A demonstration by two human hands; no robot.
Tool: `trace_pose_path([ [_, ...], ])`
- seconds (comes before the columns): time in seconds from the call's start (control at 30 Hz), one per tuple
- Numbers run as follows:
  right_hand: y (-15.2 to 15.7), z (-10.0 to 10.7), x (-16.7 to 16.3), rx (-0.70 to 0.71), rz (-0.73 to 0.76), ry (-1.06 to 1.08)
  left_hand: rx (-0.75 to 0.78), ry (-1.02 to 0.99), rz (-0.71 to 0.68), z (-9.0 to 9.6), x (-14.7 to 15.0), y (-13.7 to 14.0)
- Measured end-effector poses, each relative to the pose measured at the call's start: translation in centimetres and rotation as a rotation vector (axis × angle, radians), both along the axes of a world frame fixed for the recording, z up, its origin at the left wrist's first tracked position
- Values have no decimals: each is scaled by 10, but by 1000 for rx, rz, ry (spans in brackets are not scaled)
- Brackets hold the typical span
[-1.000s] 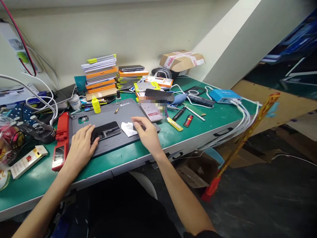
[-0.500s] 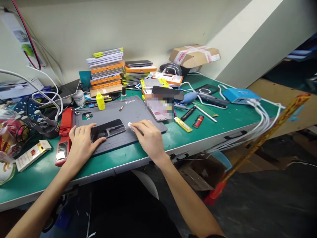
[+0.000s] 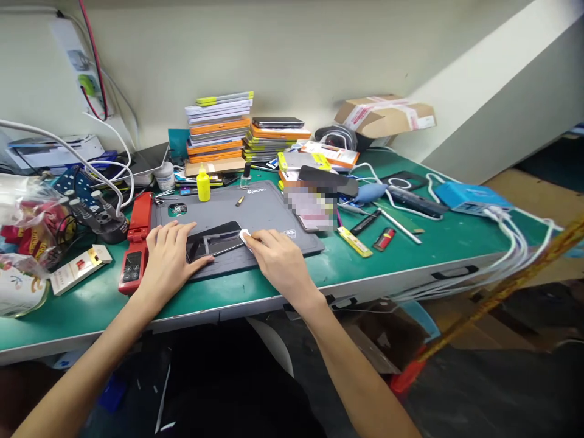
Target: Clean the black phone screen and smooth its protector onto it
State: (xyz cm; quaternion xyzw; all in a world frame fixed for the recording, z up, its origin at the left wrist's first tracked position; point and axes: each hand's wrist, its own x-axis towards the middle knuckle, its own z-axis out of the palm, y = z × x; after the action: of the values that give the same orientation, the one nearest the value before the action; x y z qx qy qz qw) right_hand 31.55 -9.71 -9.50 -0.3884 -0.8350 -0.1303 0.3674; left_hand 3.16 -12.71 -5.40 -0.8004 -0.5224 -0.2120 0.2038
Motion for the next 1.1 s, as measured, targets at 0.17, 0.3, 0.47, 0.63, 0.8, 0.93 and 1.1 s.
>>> trace_pose_path([
  [0.17, -8, 7, 1, 33, 39, -72, 34, -160, -33, 4, 5, -3],
  [0.3, 3, 13, -3, -8, 33, -121, 189, -298, -120, 22, 8, -18],
  [0.47, 32, 16, -12, -90, 50, -162, 202, -192, -22, 18, 1, -36],
  [0.63, 38, 12, -17, -170, 54, -181, 180, -62, 75, 0, -1, -39],
  [0.8, 18, 6, -15, -171, 45, -174, 184, -87, 52, -1, 2, -42],
  [0.93, 16, 7, -18, -181, 30, -173, 236, -193, 41, 2, 1, -49],
  [1.1, 28, 7, -45, -232, 29, -179, 257, -191, 116, 4, -4, -51],
])
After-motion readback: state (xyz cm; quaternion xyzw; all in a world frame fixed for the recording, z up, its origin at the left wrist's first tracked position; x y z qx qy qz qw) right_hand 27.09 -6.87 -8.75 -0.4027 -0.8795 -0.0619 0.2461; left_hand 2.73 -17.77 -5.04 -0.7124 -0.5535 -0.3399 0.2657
